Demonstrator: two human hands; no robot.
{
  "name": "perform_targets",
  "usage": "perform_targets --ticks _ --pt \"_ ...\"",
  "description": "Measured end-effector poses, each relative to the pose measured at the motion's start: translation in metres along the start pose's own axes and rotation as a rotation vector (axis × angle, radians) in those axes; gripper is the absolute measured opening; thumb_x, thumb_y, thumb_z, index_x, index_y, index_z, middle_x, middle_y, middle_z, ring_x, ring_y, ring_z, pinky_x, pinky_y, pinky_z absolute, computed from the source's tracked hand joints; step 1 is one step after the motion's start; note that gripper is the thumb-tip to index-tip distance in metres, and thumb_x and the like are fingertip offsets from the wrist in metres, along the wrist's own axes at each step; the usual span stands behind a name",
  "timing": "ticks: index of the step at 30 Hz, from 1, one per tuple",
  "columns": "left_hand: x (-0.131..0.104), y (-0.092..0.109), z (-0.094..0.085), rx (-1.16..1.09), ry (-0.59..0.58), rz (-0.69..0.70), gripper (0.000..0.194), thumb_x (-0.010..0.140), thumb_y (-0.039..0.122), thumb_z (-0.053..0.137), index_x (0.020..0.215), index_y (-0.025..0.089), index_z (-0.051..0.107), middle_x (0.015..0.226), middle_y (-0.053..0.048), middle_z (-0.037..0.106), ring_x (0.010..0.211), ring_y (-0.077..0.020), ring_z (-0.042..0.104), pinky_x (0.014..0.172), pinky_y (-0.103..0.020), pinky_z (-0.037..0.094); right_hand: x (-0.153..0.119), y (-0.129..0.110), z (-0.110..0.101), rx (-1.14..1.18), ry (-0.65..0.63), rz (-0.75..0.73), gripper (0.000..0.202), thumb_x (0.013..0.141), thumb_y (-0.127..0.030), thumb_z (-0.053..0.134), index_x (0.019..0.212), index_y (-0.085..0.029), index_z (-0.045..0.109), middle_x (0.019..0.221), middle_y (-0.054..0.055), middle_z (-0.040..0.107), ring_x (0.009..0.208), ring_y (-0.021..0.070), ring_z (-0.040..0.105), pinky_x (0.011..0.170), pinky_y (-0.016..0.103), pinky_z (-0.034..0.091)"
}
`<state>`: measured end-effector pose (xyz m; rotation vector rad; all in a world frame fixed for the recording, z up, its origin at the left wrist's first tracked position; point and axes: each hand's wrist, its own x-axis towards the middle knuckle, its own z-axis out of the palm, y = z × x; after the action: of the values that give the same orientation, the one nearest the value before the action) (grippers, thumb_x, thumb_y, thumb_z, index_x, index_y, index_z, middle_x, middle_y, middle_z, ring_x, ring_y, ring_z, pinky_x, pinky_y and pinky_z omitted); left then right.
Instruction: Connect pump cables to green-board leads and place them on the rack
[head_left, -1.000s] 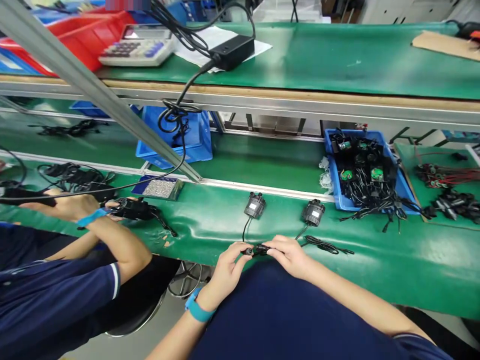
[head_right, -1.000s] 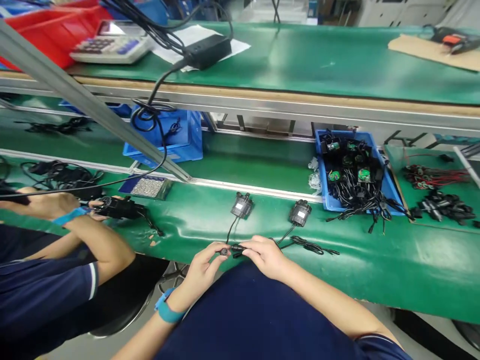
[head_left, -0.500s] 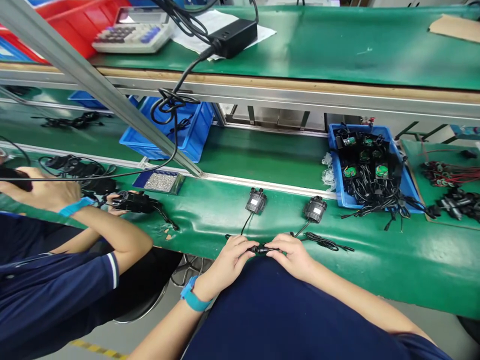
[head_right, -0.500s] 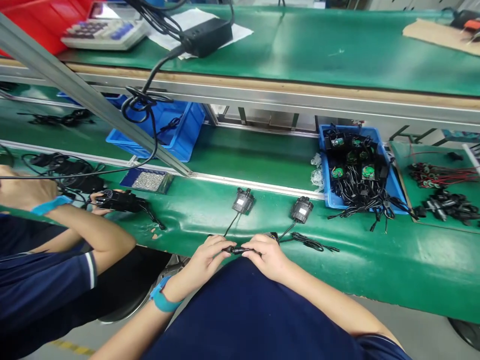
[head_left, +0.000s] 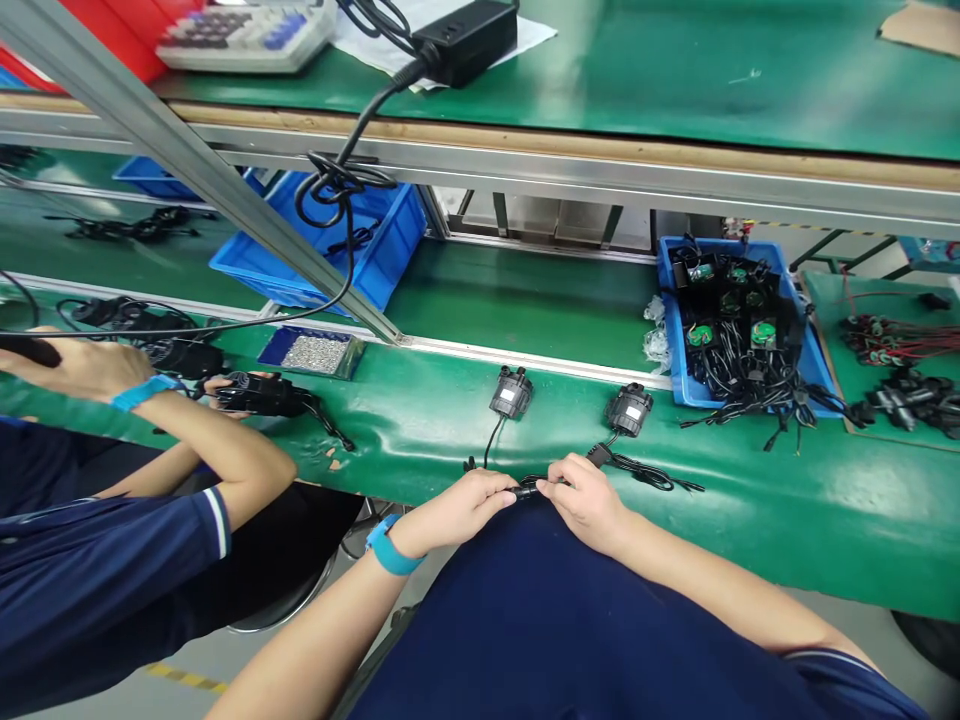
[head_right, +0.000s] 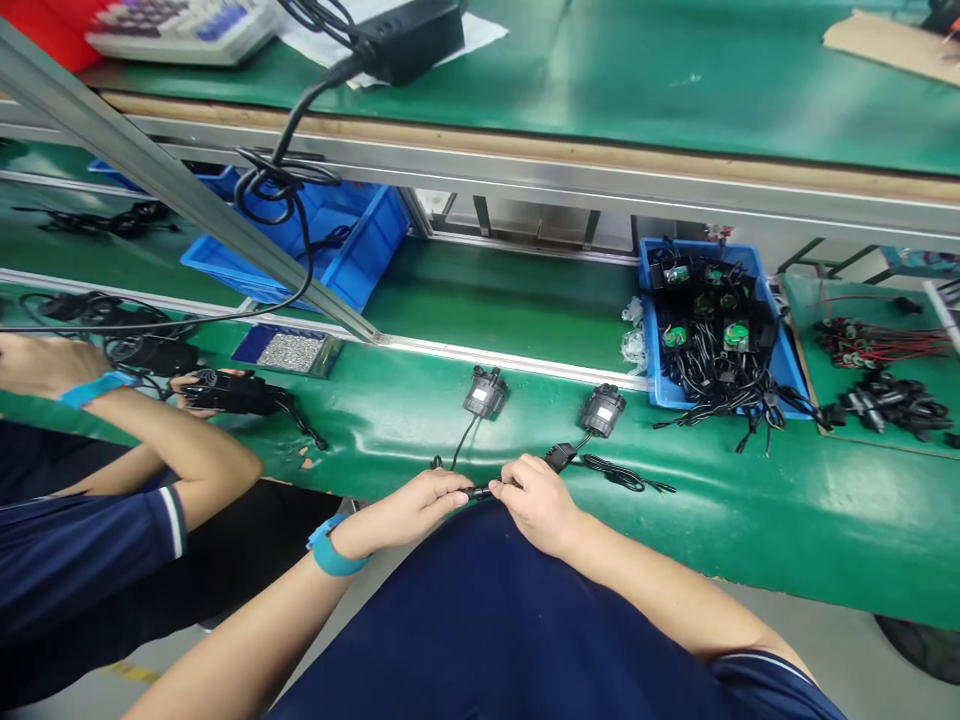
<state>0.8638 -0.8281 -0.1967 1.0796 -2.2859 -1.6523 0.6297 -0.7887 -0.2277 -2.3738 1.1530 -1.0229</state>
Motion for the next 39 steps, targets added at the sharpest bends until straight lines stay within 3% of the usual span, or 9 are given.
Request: perform_targets --ticks 3,5,10,16,24,28,34,37,39 --pt "0.006 0.004 -0.005 -0.100 -0.091 -0.053 0.038 0.101 0.038 0.040 0.075 0.016 0.057 0.067 0.001 0.053 0.061 -0.0119 0.045 0.059 -0.024 0.034 -0.001 -0.001 -0.002 -0.013 0.021 -0.016 0.019 0.098 -0.011 0.050 0.085 -0.017 0.062 0.081 0.006 0.058 0.073 0.0149 0.045 0.065 0.028 0.040" --pt "0.009 0.005 -0.006 -0.096 -0.073 -0.060 0.036 0.100 0.039 0.043 0.079 0.016 0.060 0.068 0.001 0.055 0.062 -0.0123 0.048 0.060 -0.024 0.036 -0.001 -0.001 -0.002 0.019 0.014 0.014 0.018 0.098 -0.011 0.050 0.085 -0.017 0.062 0.080 0.006 0.058 0.073 0.0148 0.046 0.065 0.028 0.041" --pt "0.013 0.007 -0.006 0.071 0.094 0.040 0.026 0.098 0.034 0.049 0.105 0.019 0.070 0.098 -0.006 0.071 0.091 -0.0195 0.063 0.084 -0.030 0.045 -0.002 0.003 0.003 0.167 0.038 0.114 0.011 0.096 -0.014 0.056 0.088 -0.017 0.063 0.081 0.005 0.057 0.073 0.0135 0.051 0.066 0.026 0.045" --pt "0.018 0.008 -0.015 -0.104 -0.127 -0.050 0.034 0.099 0.040 0.043 0.085 0.016 0.063 0.074 -0.001 0.058 0.069 -0.0142 0.050 0.066 -0.024 0.039 -0.003 0.004 0.011 0.193 0.063 -0.026 0.016 0.097 -0.008 0.049 0.089 -0.016 0.061 0.082 0.007 0.063 0.070 0.0146 0.050 0.066 0.029 0.046" --pt "0.025 -0.019 -0.001 -0.026 -0.109 -0.096 0.041 0.098 0.049 0.043 0.080 0.014 0.059 0.075 -0.002 0.056 0.071 -0.0151 0.048 0.067 -0.026 0.036 -0.009 0.017 0.031 0.077 0.012 -0.038 0.018 0.100 -0.021 0.046 0.090 -0.015 0.060 0.083 0.007 0.064 0.071 0.0151 0.052 0.069 0.027 0.049" --pt "0.028 -0.023 0.008 0.121 -0.045 -0.053 0.027 0.096 0.035 0.054 0.081 0.015 0.064 0.077 -0.002 0.063 0.075 -0.0168 0.055 0.074 -0.028 0.037 -0.011 0.021 0.031 0.069 -0.110 0.071 0.025 0.098 -0.039 0.053 0.095 -0.016 0.063 0.082 0.006 0.064 0.074 0.0180 0.055 0.068 0.029 0.047" --pt "0.022 -0.007 0.023 0.330 0.038 0.032 0.010 0.089 0.025 0.068 0.089 0.015 0.069 0.085 -0.004 0.068 0.086 -0.0192 0.059 0.087 -0.032 0.039 -0.008 0.007 0.017 0.212 -0.524 0.380 0.041 0.104 -0.041 0.038 0.079 -0.017 0.060 0.073 0.005 0.063 0.068 0.0170 0.057 0.067 0.029 0.036" --pt "0.019 -0.007 0.027 0.406 0.115 0.016 0.005 0.089 0.019 0.066 0.090 0.015 0.068 0.084 -0.004 0.068 0.085 -0.0182 0.059 0.087 -0.032 0.039 -0.003 0.006 0.018 0.287 -0.538 0.524 0.027 0.096 -0.045 0.054 0.096 -0.018 0.059 0.085 0.004 0.066 0.078 0.0187 0.059 0.071 0.028 0.035" --pt "0.016 -0.009 0.029 0.439 0.158 0.022 0.007 0.089 0.020 0.066 0.087 0.014 0.067 0.083 -0.004 0.068 0.084 -0.0178 0.058 0.086 -0.032 0.039 0.001 0.006 0.023 0.309 -0.536 0.572 0.028 0.096 -0.044 0.052 0.089 -0.018 0.057 0.081 0.003 0.064 0.075 0.0176 0.056 0.069 0.028 0.033"
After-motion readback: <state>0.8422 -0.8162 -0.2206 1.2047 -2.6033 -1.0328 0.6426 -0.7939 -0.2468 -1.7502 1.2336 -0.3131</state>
